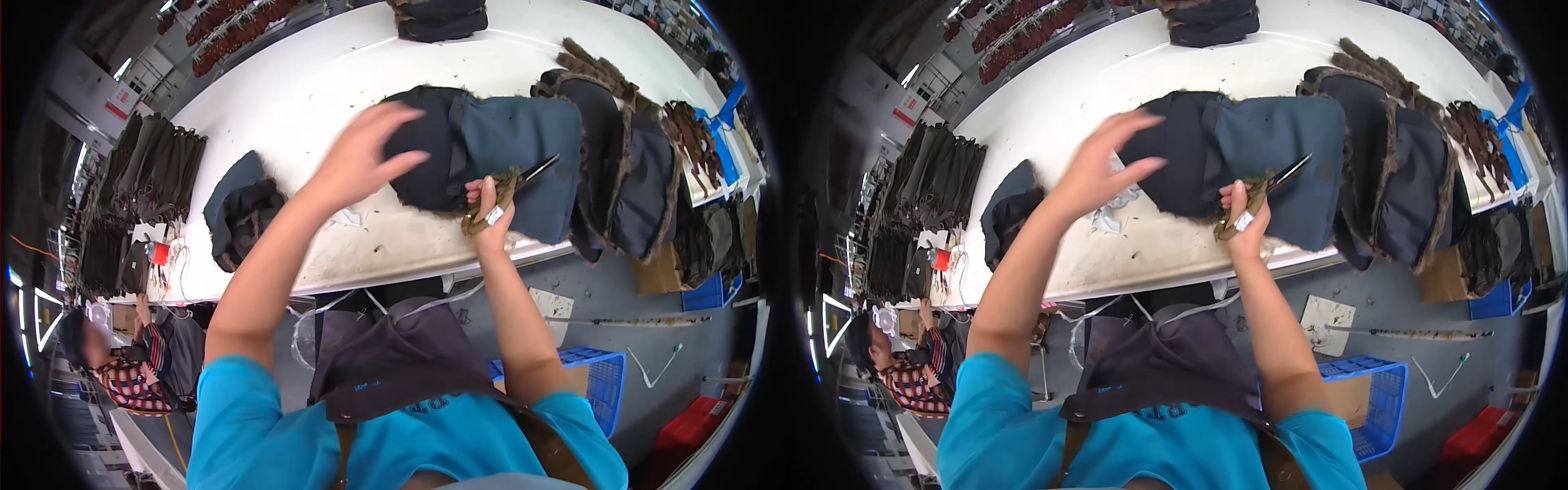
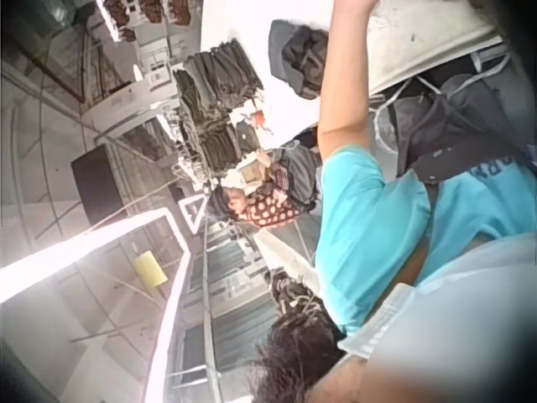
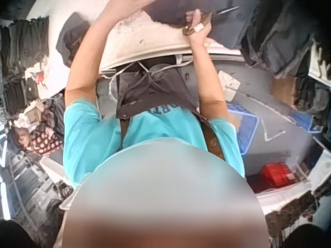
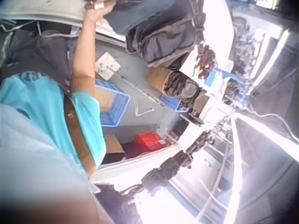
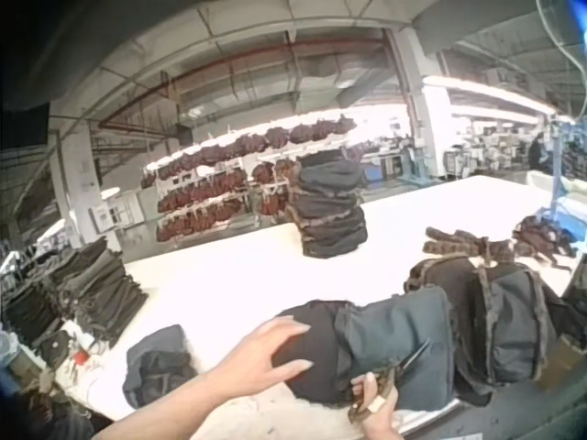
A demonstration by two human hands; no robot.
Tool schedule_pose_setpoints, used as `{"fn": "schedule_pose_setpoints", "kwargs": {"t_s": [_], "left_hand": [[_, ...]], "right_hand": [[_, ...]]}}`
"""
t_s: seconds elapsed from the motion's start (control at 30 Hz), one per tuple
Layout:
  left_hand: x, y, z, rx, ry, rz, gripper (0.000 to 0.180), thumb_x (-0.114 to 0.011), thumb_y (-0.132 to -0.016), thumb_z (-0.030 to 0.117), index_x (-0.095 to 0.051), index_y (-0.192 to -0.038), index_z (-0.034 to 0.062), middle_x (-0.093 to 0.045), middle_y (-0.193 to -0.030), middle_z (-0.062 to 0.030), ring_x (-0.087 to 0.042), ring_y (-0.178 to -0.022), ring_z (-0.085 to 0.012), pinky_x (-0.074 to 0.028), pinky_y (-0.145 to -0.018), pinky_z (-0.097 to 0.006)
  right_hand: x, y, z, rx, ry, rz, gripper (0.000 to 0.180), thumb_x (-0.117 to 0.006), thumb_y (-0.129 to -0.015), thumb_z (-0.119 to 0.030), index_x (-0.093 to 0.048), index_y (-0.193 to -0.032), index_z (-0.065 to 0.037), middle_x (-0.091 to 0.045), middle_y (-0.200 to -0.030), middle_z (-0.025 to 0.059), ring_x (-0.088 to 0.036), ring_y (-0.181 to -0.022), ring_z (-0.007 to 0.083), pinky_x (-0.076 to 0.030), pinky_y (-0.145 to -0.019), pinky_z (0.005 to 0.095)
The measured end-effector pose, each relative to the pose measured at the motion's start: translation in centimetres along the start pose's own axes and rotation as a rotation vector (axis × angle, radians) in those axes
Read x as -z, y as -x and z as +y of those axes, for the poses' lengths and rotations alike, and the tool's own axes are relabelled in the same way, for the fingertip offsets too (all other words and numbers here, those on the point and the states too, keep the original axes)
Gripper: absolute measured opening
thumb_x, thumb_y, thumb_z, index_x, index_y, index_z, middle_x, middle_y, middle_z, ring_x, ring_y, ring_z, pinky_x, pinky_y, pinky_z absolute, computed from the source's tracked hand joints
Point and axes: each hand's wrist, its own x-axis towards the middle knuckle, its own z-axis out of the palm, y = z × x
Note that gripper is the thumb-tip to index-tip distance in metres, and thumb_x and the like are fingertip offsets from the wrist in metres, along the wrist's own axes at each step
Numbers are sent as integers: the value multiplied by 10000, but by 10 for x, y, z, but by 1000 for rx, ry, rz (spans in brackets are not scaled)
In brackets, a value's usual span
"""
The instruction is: The person is trimming the fur edges from a leather component using scissors.
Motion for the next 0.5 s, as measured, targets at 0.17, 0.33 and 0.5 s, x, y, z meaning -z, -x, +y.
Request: {"fn": "schedule_pose_setpoints", "kwargs": {"t_s": [0.17, 0.33, 0.5], "left_hand": [[-116, -147, -22, -260, -115, 8, 697, -727, -650, 478, -546, -1130, 7, -558, -1115, -176, -528, -1039, -336, -430, -881, -409], [-155, -170, -11, -44, -96, -265, 532, -751, -589, 471, -659, -939, 81, -650, -877, -150, -611, -889, -340, -481, -790, -406], [-47, -127, 40, 1, -30, 264, 331, -732, -642, 350, -644, -809, 78, -642, -766, -147, -627, -796, -333, -491, -731, -422]], "right_hand": [[-4, -3, 6, -40, -25, -20, 287, -501, -924, -256, -532, -866, 23, -605, -779, 77, -531, -672, 113, -451, -650, 261], [8, -4, 20, 69, -13, -40, 345, -463, -928, -265, -588, -823, 40, -602, -780, 70, -518, -691, 123, -434, -663, 262], [-1, 19, 9, 327, 53, -205, 319, -492, -901, -294, -534, -834, 15, -575, -832, 96, -501, -709, 140, -420, -669, 285]]}}
